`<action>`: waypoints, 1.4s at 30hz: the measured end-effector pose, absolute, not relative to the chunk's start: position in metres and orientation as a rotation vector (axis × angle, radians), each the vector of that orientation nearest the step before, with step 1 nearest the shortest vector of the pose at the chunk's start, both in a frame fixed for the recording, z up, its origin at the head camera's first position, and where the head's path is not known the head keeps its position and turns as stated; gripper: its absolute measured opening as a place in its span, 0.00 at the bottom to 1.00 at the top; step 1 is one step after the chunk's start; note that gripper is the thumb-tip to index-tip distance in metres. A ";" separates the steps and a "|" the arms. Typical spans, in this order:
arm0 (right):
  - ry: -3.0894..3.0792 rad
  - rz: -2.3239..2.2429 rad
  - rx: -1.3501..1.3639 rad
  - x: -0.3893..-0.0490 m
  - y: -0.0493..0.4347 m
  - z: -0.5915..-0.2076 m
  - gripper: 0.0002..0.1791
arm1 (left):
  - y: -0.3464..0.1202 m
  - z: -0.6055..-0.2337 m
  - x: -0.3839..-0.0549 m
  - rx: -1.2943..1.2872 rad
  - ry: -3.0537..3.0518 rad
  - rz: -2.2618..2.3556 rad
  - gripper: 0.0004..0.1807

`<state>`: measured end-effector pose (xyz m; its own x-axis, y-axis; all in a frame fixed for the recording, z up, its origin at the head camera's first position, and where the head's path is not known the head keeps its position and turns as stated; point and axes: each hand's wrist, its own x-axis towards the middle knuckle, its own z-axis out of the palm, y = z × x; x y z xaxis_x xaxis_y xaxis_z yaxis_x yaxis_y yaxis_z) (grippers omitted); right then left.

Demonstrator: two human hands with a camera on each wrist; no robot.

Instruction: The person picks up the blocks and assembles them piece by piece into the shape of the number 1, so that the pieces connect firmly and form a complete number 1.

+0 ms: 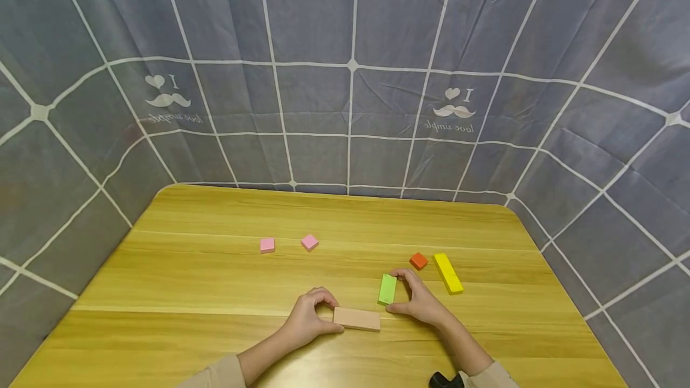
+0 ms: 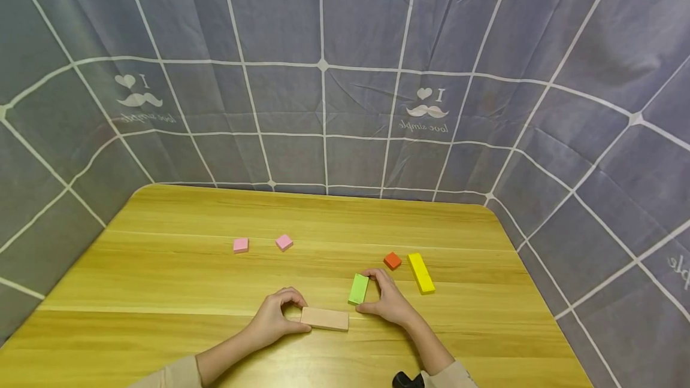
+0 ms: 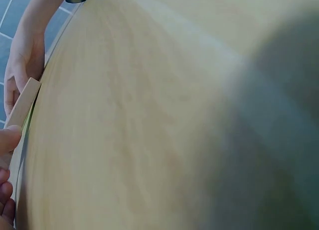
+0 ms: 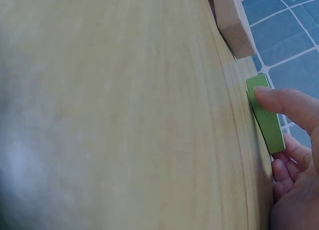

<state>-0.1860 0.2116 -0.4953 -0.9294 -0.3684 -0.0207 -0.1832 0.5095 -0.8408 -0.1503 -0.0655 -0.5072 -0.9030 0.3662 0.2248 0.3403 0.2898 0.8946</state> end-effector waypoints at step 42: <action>2.432 -1.491 -0.637 -0.178 0.170 -0.457 0.33 | -0.062 -0.507 -0.147 0.757 2.638 1.526 0.19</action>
